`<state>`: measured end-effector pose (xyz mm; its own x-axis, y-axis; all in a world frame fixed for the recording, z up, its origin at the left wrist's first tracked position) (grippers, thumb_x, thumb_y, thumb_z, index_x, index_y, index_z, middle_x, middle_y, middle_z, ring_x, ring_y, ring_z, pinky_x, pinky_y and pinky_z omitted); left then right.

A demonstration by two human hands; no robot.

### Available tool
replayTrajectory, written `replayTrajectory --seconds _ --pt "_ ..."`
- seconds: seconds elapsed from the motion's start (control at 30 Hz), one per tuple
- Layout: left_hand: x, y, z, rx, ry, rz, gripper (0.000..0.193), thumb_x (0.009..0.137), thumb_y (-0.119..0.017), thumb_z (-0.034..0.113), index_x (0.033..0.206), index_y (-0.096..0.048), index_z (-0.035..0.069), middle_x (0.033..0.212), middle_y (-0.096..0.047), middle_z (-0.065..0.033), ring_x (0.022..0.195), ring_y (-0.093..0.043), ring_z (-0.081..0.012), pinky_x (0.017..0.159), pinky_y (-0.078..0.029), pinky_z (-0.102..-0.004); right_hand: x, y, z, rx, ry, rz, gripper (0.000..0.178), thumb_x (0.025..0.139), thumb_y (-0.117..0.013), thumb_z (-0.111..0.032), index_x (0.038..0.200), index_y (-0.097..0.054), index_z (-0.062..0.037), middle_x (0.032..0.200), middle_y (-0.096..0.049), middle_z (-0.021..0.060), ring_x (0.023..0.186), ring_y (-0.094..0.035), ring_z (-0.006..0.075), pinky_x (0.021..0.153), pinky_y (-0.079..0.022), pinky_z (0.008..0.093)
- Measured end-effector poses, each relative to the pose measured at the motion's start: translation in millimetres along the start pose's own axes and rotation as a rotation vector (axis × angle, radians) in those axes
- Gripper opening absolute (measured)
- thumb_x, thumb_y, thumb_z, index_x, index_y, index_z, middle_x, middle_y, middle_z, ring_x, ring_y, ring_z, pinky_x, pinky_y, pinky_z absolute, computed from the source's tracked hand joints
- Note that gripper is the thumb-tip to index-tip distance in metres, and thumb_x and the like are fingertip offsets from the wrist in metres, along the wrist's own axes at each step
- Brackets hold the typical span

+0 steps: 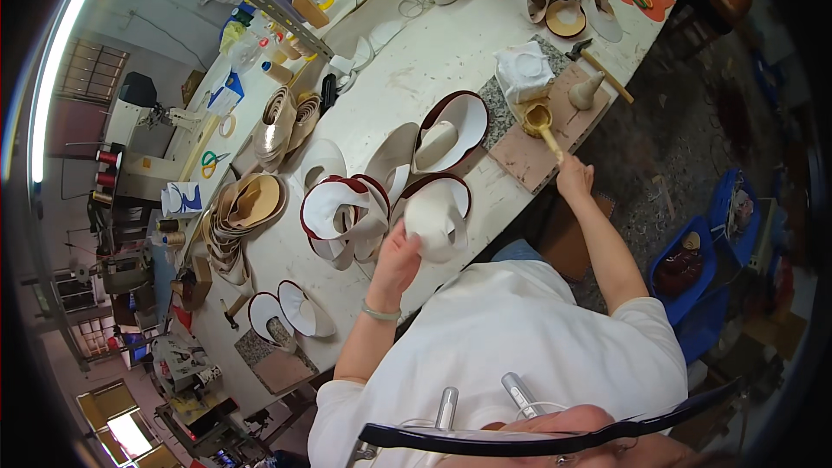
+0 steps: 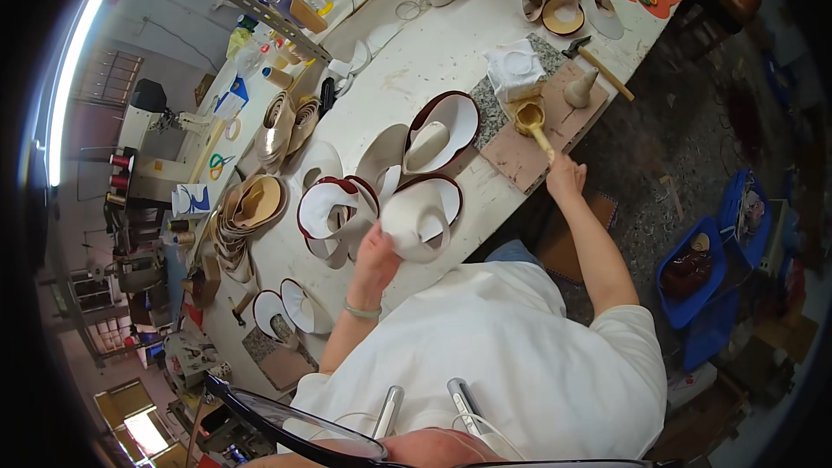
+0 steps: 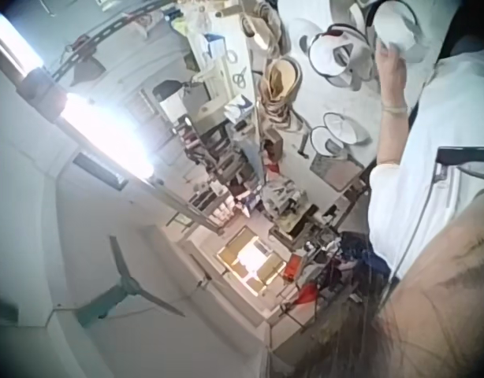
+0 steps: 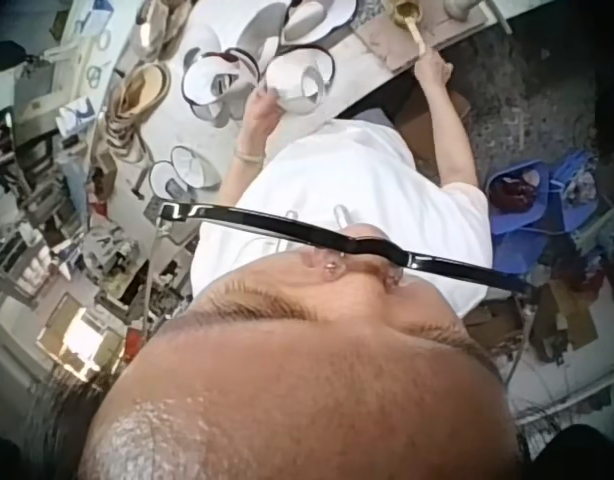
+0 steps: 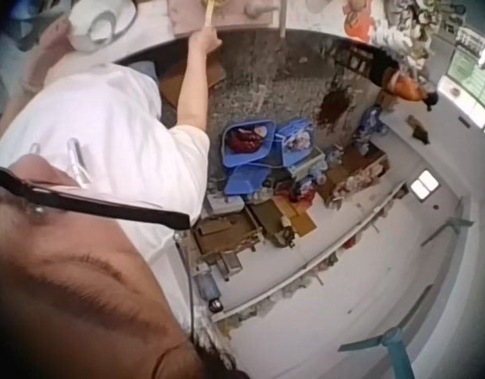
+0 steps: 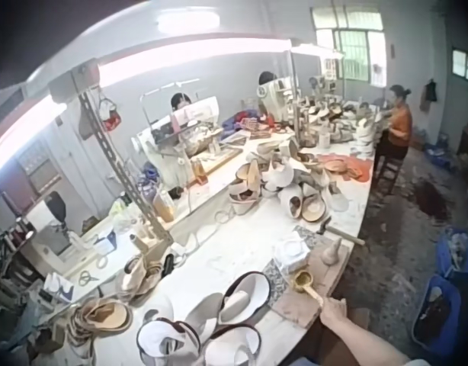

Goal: The person applies glue to shoe upper pieces using a small brush and fits shoe uppers onto insoles by hand. The person then applies glue to additional shoe upper components using the brush.

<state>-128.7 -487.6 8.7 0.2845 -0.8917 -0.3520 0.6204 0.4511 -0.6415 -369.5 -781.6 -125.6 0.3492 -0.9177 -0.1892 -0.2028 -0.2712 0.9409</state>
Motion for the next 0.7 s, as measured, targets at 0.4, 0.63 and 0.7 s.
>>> replayTrajectory --seconds 0.4,0.63,0.7 --pt "64 -81 27 0.183 -0.384 -0.101 0.049 0.095 -0.051 0.011 0.138 -0.030 0.002 0.127 -0.050 -0.0062 0.116 -0.046 -0.0126 0.101 -0.033 -0.0276 -125 170 -176 0.547 0.583 0.388 0.025 0.085 -0.064 -0.016 0.108 -0.065 -0.0052 0.073 -0.059 0.0107 0.062 -0.059 0.0269 0.056 -0.047 0.0324" --pt "66 -104 23 0.278 -0.357 -0.155 0.050 0.096 -0.049 0.013 0.140 -0.027 0.004 0.132 -0.047 -0.0061 0.119 -0.044 -0.0131 0.102 -0.033 -0.0285 -128 175 -155 0.563 0.517 0.474 0.020 0.085 -0.063 -0.016 0.102 -0.068 -0.0070 0.072 -0.058 0.0114 0.062 -0.060 0.0303 0.054 -0.047 0.0370" --pt "69 -109 25 0.235 -0.353 -0.190 0.051 0.096 -0.050 0.012 0.141 -0.026 0.005 0.134 -0.045 -0.0059 0.122 -0.043 -0.0133 0.104 -0.031 -0.0284 -111 163 -133 0.449 0.486 0.536 0.021 0.084 -0.064 -0.014 0.104 -0.068 -0.0065 0.073 -0.060 0.0104 0.061 -0.061 0.0286 0.054 -0.048 0.0347"
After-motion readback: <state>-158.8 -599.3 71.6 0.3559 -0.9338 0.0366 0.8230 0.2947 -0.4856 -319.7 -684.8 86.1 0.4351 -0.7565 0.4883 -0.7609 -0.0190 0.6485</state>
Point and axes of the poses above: each hand's wrist, its own x-axis towards the middle knuckle, its own y-axis out of the back of the hand, z = x × y, the point moved 8 cm from there along x, towards the middle knuckle
